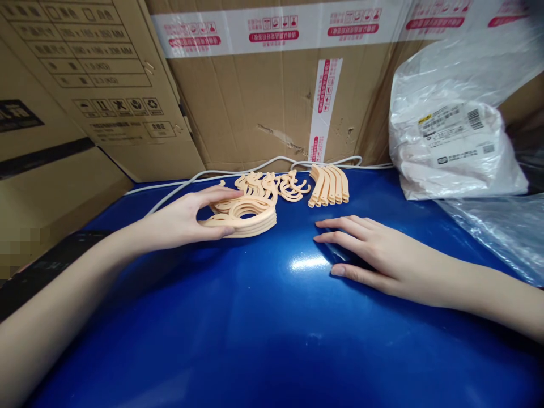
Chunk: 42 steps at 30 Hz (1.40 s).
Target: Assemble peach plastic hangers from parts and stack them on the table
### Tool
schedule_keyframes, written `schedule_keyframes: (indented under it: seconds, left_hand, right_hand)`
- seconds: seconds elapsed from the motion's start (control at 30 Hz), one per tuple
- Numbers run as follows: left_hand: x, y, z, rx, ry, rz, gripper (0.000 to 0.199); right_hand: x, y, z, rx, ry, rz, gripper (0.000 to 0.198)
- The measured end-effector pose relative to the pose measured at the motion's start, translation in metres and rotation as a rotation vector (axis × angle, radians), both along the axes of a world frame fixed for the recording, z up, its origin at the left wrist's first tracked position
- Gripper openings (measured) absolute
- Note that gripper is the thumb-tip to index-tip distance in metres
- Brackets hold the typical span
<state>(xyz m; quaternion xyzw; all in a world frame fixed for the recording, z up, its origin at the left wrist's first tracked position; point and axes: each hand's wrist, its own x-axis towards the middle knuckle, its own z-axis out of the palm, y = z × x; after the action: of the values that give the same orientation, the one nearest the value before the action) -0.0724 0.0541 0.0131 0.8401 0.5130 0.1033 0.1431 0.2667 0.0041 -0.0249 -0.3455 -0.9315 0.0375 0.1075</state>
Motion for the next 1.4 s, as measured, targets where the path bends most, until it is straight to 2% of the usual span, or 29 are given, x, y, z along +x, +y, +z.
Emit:
schedule_keyframes:
  seconds: [0.23, 0.43, 0.67, 0.8, 1.07, 1.23, 1.4]
  left_hand:
    - [0.001, 0.0, 0.002, 0.01, 0.001, -0.006, 0.079]
    - [-0.002, 0.0, 0.002, -0.022, 0.023, 0.034, 0.091]
    - [-0.027, 0.009, 0.0, -0.03, 0.098, 0.092, 0.101]
    - [-0.04, 0.014, -0.002, 0.003, 0.15, 0.075, 0.108]
    - [-0.037, 0.01, 0.002, 0.021, 0.186, 0.043, 0.106]
    - [-0.032, 0.007, 0.004, -0.014, 0.179, 0.072, 0.101]
    - [-0.031, 0.006, 0.005, 0.018, 0.179, 0.072, 0.1]
  right_hand:
    - [0.0, -0.001, 0.0, 0.003, 0.021, -0.001, 0.044]
    - [0.0, -0.001, 0.0, 0.01, 0.014, 0.001, 0.044]
    - [0.001, -0.001, 0.0, 0.002, -0.019, 0.0, 0.046]
    - [0.001, -0.001, -0.001, 0.003, -0.034, -0.001, 0.047]
    - [0.002, -0.001, 0.0, 0.007, -0.039, -0.003, 0.047]
    - [0.002, 0.0, -0.001, 0.014, -0.033, 0.012, 0.046]
    - [0.001, 0.0, -0.001, 0.019, -0.036, 0.015, 0.047]
